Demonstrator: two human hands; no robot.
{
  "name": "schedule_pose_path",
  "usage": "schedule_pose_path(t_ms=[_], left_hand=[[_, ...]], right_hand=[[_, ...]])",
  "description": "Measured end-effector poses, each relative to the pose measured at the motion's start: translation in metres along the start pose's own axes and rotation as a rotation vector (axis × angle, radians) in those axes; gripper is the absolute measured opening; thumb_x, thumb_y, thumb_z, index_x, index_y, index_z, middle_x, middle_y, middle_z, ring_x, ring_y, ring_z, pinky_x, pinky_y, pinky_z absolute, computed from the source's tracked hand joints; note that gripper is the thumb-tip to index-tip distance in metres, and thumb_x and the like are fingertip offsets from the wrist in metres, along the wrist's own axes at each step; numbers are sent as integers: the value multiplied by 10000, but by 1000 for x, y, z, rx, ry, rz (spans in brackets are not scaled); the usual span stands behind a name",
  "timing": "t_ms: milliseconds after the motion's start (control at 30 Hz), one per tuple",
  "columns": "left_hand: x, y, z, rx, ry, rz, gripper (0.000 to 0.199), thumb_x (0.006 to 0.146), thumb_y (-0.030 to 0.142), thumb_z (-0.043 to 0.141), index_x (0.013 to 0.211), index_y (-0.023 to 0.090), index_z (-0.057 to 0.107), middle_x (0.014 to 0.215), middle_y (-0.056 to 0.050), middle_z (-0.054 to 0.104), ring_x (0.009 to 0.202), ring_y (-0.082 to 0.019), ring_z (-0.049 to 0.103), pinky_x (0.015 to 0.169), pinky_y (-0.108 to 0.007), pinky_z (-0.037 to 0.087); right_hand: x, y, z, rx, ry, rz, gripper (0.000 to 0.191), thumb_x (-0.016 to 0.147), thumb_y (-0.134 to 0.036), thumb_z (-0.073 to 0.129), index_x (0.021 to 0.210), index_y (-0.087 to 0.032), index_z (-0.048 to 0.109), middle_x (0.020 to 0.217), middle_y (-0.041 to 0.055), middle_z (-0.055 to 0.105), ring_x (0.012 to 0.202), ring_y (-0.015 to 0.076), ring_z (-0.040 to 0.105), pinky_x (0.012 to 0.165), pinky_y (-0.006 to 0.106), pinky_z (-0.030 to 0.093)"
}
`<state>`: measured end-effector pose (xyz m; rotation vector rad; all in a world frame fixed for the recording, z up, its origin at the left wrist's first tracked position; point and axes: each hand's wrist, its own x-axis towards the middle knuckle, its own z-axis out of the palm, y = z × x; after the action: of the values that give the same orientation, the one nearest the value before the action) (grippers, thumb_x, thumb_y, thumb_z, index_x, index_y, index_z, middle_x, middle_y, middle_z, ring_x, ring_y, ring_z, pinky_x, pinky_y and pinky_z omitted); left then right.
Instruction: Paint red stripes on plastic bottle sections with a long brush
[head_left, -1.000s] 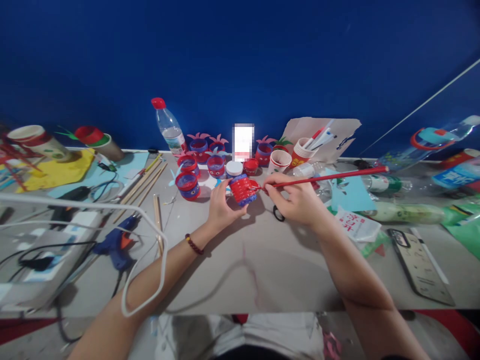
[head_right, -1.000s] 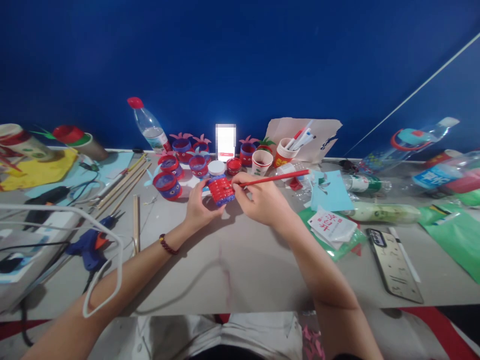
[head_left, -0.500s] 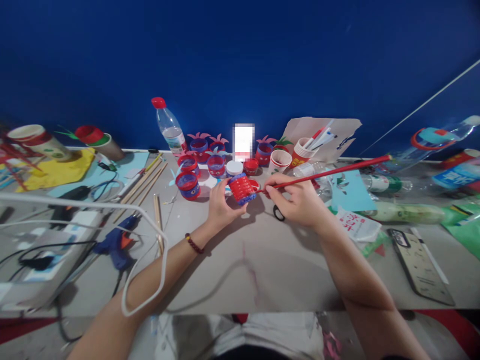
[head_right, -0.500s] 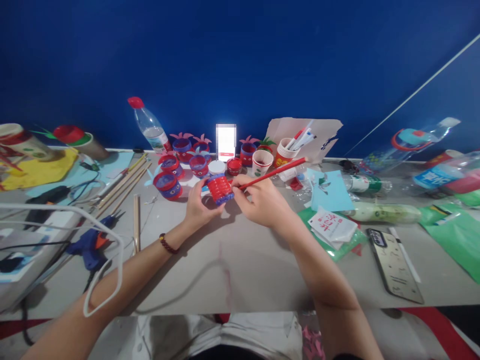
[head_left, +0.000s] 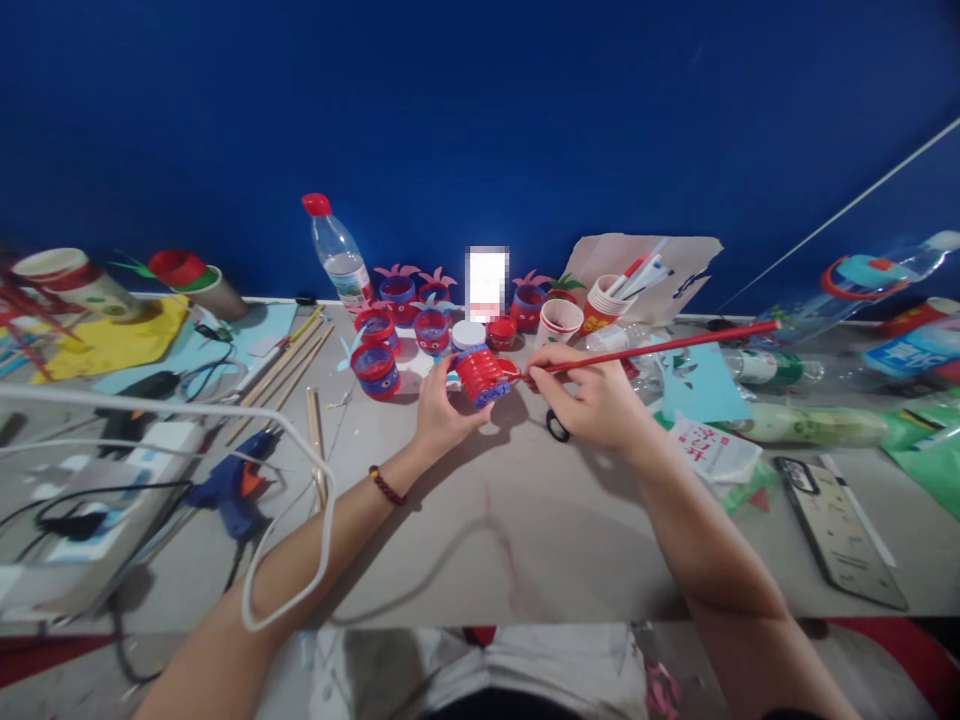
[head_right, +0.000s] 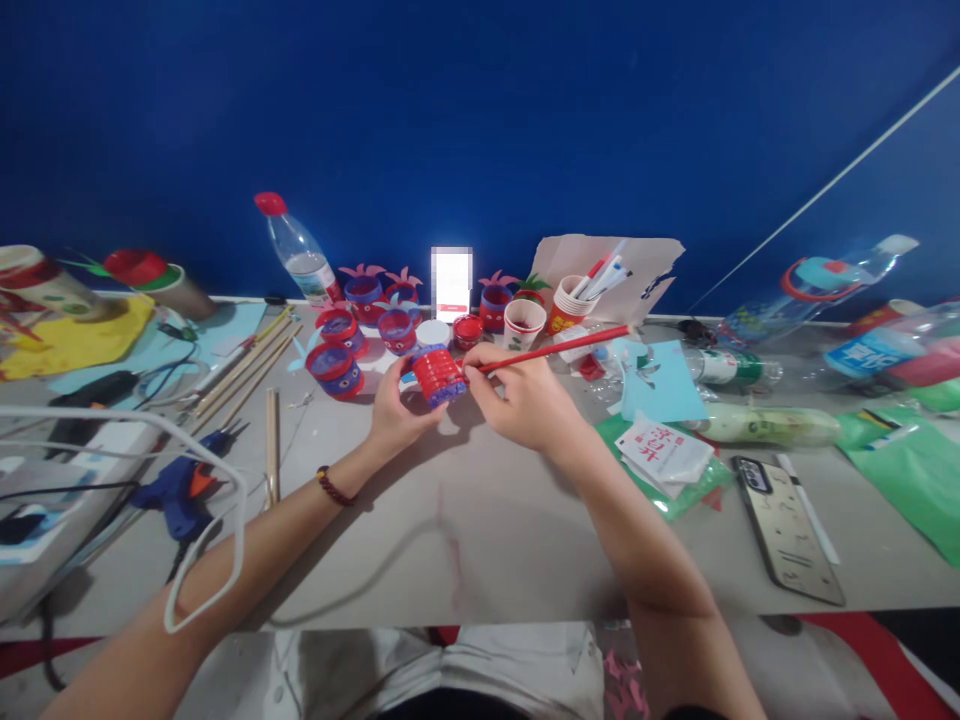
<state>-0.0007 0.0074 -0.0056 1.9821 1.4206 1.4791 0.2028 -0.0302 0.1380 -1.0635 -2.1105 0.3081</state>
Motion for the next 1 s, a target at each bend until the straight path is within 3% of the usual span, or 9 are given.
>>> schedule_pose_path(t_ms=[467, 633, 833, 1000], left_hand=[[2, 4, -2, -42, 3, -32, 783, 630, 374, 803, 1310, 190, 463, 1234, -129, 614, 1122, -290, 604, 879, -414, 557], [2, 7, -4, -52, -1, -43, 754, 632, 365, 798, 1291, 185, 479, 1229, -127, 616, 1122, -290, 600, 889, -414, 547], [3, 9, -5, -53, 4, -19, 741, 635, 365, 795, 1282, 184, 483, 1208, -121, 626, 1091, -274, 610, 882, -401, 546], [2, 8, -4, -45, 18, -31, 736, 632, 369, 797, 1272, 182, 487, 1199, -123, 629, 1083, -280, 615, 891, -414, 540]], right_hand=[[3, 8, 3, -21, 86, -27, 179, 903, -155, 505, 753, -199, 593, 801, 50, 713, 699, 174, 636, 700, 316, 501], [5, 14, 0, -32, 90, 21, 199, 890, -152, 506, 711, -198, 579, 767, 46, 702, 652, 168, 614, 637, 318, 488], [4, 13, 1, 122, 65, 103, 185, 902, -183, 520, 740, -185, 610, 799, 55, 710, 680, 166, 641, 619, 299, 519], [5, 11, 1, 89, 56, 91, 185, 891, -172, 513, 730, -184, 603, 758, 50, 697, 653, 164, 638, 607, 300, 513]])
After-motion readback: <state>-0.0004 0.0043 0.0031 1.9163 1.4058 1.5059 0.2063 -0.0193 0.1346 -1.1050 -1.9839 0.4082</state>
